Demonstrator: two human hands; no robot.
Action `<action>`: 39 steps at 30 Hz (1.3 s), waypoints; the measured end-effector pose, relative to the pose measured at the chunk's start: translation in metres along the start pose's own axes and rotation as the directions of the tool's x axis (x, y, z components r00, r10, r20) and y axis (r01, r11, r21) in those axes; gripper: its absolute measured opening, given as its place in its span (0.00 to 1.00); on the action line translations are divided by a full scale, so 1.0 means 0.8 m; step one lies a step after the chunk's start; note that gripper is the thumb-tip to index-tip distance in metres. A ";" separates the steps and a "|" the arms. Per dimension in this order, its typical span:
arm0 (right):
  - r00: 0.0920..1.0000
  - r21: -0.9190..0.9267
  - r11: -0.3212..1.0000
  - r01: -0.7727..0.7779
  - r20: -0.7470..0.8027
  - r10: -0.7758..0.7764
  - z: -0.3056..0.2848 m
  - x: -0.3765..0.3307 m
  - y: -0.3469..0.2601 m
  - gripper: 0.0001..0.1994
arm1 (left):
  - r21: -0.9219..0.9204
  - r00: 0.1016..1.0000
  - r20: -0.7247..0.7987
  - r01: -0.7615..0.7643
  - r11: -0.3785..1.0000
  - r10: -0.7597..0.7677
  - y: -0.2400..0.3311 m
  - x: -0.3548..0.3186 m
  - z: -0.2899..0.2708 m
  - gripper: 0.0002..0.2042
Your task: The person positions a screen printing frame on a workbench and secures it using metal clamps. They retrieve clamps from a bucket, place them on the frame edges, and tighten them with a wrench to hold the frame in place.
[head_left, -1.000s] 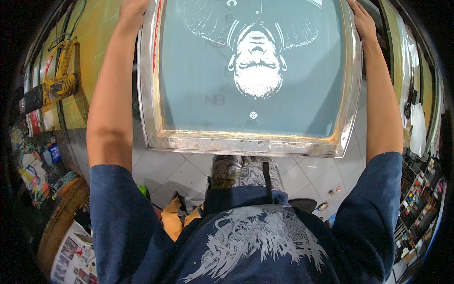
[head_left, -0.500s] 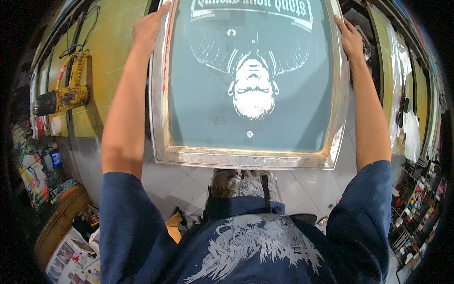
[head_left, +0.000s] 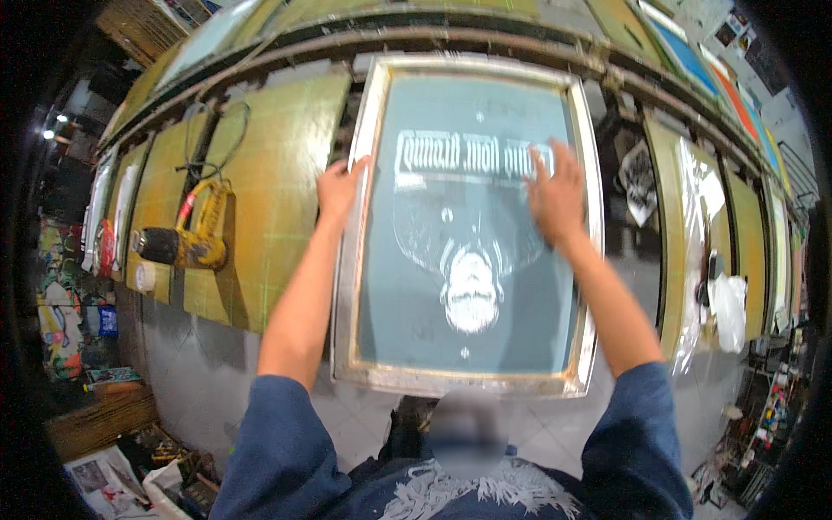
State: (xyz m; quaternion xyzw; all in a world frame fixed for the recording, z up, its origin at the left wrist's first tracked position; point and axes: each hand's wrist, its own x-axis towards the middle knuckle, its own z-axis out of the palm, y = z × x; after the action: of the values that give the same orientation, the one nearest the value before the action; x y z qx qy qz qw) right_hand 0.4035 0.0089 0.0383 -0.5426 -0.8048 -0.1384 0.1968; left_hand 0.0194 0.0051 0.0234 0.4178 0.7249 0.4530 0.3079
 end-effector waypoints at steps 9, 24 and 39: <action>0.984 0.406 0.913 -0.048 0.175 -0.026 -0.023 0.007 -0.127 0.38 | 0.021 0.986 -0.042 -0.159 0.987 0.159 -0.019 0.001 0.016 0.26; 0.940 0.377 0.916 -0.137 0.341 0.000 -0.021 0.022 -0.124 0.43 | 0.565 0.831 0.407 0.097 0.819 -0.379 0.115 0.425 0.125 0.14; 0.925 0.346 0.929 -0.132 0.380 -0.010 -0.014 0.017 -0.108 0.43 | 0.472 0.778 0.434 0.233 0.850 -0.455 0.140 0.396 0.143 0.14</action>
State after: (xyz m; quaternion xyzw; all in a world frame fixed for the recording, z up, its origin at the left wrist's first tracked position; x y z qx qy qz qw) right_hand 0.3210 -0.0173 0.0539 -0.5380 -0.8214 0.1260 0.1411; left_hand 0.0040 0.3582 0.0581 0.4363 0.7515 0.0991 0.4849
